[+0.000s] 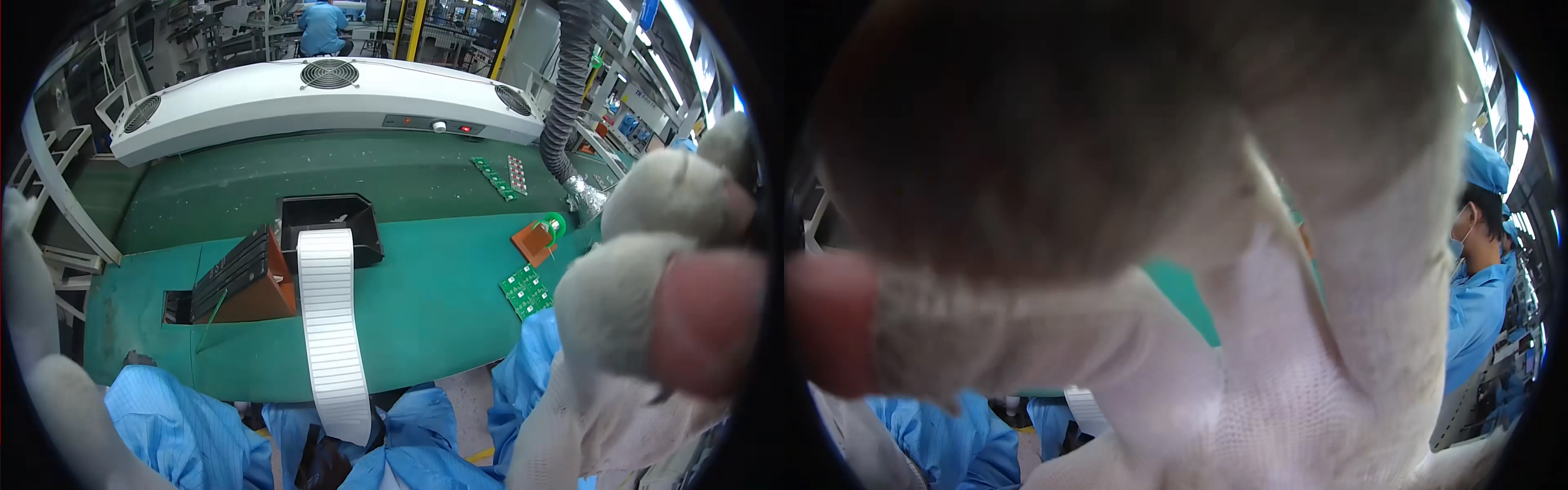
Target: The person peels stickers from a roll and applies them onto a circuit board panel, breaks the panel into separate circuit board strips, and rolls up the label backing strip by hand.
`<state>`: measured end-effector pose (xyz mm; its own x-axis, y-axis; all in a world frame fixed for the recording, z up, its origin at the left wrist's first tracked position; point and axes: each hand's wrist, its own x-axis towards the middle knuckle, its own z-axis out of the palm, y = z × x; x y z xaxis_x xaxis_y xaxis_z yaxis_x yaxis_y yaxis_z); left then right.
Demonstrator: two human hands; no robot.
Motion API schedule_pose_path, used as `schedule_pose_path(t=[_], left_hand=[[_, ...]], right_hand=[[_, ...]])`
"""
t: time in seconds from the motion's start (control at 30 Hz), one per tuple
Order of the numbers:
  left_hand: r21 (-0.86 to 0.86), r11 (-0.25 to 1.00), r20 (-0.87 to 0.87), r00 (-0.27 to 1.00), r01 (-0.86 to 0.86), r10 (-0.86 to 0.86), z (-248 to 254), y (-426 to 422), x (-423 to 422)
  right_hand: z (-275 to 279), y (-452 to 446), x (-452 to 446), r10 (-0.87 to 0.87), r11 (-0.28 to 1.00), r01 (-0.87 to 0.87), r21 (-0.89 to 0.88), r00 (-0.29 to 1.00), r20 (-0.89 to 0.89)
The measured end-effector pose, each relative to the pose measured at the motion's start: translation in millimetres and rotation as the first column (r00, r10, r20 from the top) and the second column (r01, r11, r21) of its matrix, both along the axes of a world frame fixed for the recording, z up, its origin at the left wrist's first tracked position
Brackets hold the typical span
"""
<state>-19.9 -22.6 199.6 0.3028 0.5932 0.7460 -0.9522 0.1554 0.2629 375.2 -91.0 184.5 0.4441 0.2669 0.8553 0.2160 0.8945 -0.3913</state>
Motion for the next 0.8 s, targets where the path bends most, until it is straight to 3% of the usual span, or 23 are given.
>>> schedule_pose_path(t=[0.8], left_hand=[[0.002,0.999,0.013,0.999,0.051,-0.051,-1.4,6.6,0.6]], right_hand=[[4.3,-8.2,0.4,-0.039,0.998,0.038,0.052,0.999,0.021]])
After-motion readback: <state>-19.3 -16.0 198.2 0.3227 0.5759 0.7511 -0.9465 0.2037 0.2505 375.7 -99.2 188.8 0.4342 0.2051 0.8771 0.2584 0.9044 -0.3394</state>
